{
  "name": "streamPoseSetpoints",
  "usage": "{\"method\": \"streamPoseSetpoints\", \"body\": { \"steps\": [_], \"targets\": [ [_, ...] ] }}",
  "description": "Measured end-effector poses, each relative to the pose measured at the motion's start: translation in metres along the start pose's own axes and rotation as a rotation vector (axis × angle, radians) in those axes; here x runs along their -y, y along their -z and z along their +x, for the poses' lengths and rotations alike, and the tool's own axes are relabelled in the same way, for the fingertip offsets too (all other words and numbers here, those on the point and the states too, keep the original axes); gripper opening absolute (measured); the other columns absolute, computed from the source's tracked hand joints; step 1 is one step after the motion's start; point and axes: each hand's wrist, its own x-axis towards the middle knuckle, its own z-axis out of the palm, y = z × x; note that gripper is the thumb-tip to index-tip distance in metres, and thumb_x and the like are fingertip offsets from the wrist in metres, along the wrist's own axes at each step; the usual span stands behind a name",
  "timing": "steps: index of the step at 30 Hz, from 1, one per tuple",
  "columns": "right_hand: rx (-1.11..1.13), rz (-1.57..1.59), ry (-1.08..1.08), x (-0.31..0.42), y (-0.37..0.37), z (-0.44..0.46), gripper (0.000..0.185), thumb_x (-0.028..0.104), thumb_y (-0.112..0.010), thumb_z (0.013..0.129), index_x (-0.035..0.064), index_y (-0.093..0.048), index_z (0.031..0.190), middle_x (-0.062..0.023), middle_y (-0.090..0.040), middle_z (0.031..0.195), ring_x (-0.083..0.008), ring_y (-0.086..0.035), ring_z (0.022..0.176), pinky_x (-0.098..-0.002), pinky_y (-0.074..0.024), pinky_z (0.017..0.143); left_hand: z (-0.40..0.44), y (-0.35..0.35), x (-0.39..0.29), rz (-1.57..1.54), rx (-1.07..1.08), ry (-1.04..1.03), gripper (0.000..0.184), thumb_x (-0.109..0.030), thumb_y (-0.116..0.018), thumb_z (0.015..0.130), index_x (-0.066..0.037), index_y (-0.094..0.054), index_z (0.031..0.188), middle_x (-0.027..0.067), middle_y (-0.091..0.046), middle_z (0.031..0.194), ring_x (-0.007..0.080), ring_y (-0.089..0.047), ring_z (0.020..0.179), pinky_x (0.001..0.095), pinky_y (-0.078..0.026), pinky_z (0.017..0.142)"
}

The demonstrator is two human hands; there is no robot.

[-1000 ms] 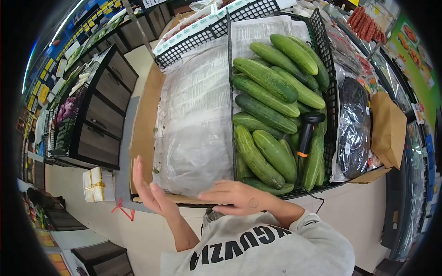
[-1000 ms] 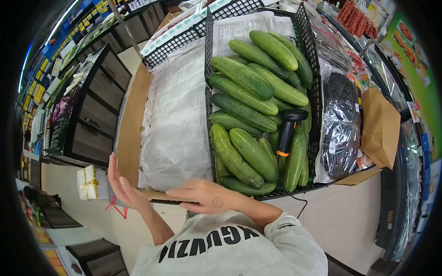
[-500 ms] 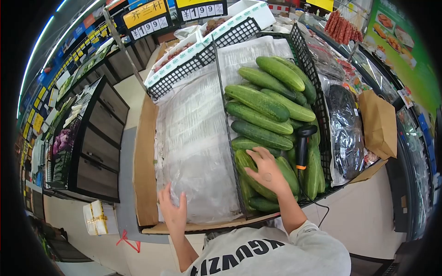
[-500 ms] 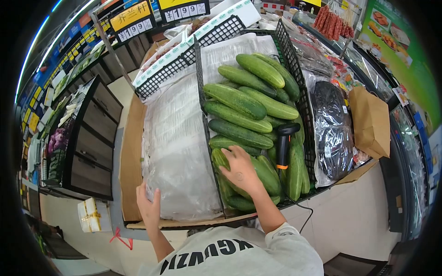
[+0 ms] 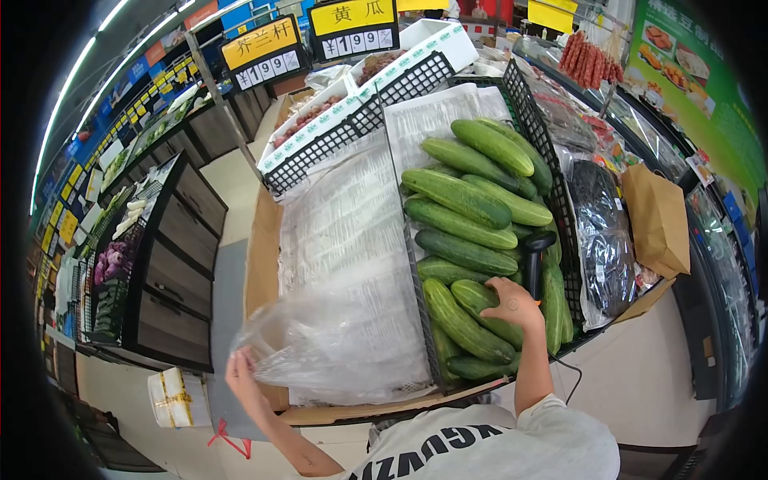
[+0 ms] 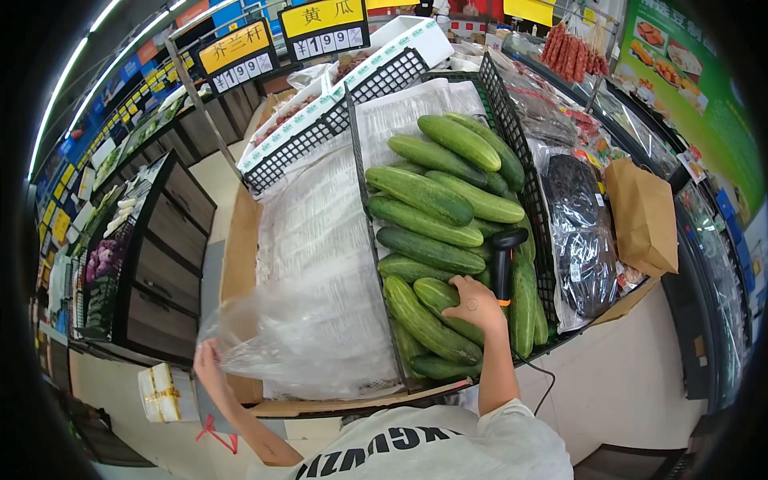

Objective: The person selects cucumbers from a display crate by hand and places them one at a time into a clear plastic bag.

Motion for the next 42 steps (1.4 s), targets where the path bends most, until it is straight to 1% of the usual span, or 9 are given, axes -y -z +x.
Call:
{"method": "streamPoseSetpoints", "body": {
  "steps": [5,10,12,19,25,28,32,38,42],
  "targets": [
    [0.036,-0.062,-0.049,-0.008,-0.004,0.003,0.068,0.032,-0.072,0.048,0.0026,-0.046,0.104,-0.0139,-0.051,0.096,-0.0283,-0.049,0.088,-0.0343,-0.0398,0.076,0.003,-0.012,-0.053,0.002,-0.089,-0.199,0.02,-0.014,-0.046,0.081,0.002,-0.058,0.08,-0.0014,-0.047,0.066,0.0045,-0.038,0.063,0.0187,-0.032,0.06],
    [0.062,-0.099,-0.062,-0.008,-0.003,0.001,0.075,0.036,-0.073,0.044,0.003,-0.045,0.106,-0.0148,-0.051,0.098,-0.029,-0.049,0.091,-0.0341,-0.0399,0.078,-0.001,-0.025,-0.076,-0.001,0.1,-0.228,0.02,-0.013,-0.046,0.079,0.003,-0.057,0.077,0.0012,-0.047,0.067,0.0086,-0.04,0.064,0.0208,-0.031,0.063],
    [0.074,-0.092,-0.069,-0.005,0.0,-0.001,0.075,0.036,-0.073,0.044,0.0029,-0.045,0.106,-0.0149,-0.051,0.099,-0.0291,-0.049,0.091,-0.0342,-0.04,0.078,0.001,-0.027,-0.085,-0.03,0.298,-0.282,0.02,-0.014,-0.046,0.077,0.003,-0.055,0.072,0.0032,-0.046,0.067,0.0107,-0.041,0.065,0.0208,-0.03,0.063],
    [0.134,-0.079,-0.077,-0.005,0.002,0.003,0.077,0.036,-0.073,0.043,0.0031,-0.044,0.107,-0.0153,-0.05,0.099,-0.0291,-0.049,0.092,-0.0343,-0.0403,0.078,0.005,-0.034,-0.104,-0.092,0.375,-0.278,0.018,-0.012,-0.045,0.075,0.004,-0.052,0.07,0.0032,-0.046,0.068,0.0095,-0.042,0.066,0.0197,-0.03,0.063],
    [0.124,-0.125,-0.037,-0.008,0.003,-0.003,0.081,0.037,-0.073,0.043,0.0059,-0.04,0.11,-0.0151,-0.047,0.103,-0.0286,-0.047,0.096,-0.0357,-0.0414,0.078,-0.003,-0.084,-0.046,0.059,0.28,-0.171,0.012,-0.005,-0.044,0.074,0.002,-0.054,0.075,0.005,-0.053,0.073,0.0101,-0.047,0.073,0.0217,-0.035,0.069],
    [0.131,-0.106,-0.036,-0.011,0.002,-0.005,0.082,0.037,-0.073,0.043,0.0067,-0.038,0.111,-0.014,-0.047,0.101,-0.0286,-0.047,0.096,-0.0359,-0.0412,0.078,-0.024,-0.12,-0.013,0.242,0.266,-0.34,0.012,-0.003,-0.048,0.072,0.001,-0.054,0.082,0.0081,-0.052,0.078,0.0179,-0.049,0.078,0.0262,-0.036,0.075],
    [0.122,-0.097,-0.03,-0.011,0.001,-0.008,0.082,0.037,-0.073,0.044,0.0073,-0.038,0.111,-0.0141,-0.047,0.1,-0.0288,-0.047,0.095,-0.0361,-0.0413,0.077,-0.059,-0.14,-0.002,0.49,0.187,-0.515,0.029,-0.002,-0.054,0.067,-0.001,-0.051,0.096,0.012,-0.046,0.096,0.0268,-0.042,0.094,0.0333,-0.032,0.083],
    [0.112,-0.047,-0.057,-0.012,-0.002,-0.007,0.08,0.035,-0.073,0.044,0.0073,-0.039,0.11,-0.0147,-0.048,0.098,-0.0293,-0.048,0.093,-0.0359,-0.0413,0.077,-0.087,-0.11,0.008,0.668,0.182,-0.447,0.065,-0.002,-0.057,0.057,-0.002,-0.032,0.117,0.0168,-0.03,0.117,0.0327,-0.027,0.109,0.0425,-0.021,0.092],
    [0.063,-0.044,-0.056,-0.011,-0.003,-0.012,0.08,0.035,-0.073,0.044,0.0061,-0.039,0.109,-0.0153,-0.048,0.1,-0.0296,-0.049,0.092,-0.0349,-0.0407,0.078,-0.104,-0.091,0.022,0.712,0.172,-0.374,0.074,-0.002,-0.056,0.053,-0.001,-0.025,0.12,0.0198,-0.026,0.119,0.0355,-0.024,0.11,0.0431,-0.018,0.093]
  ]
}}
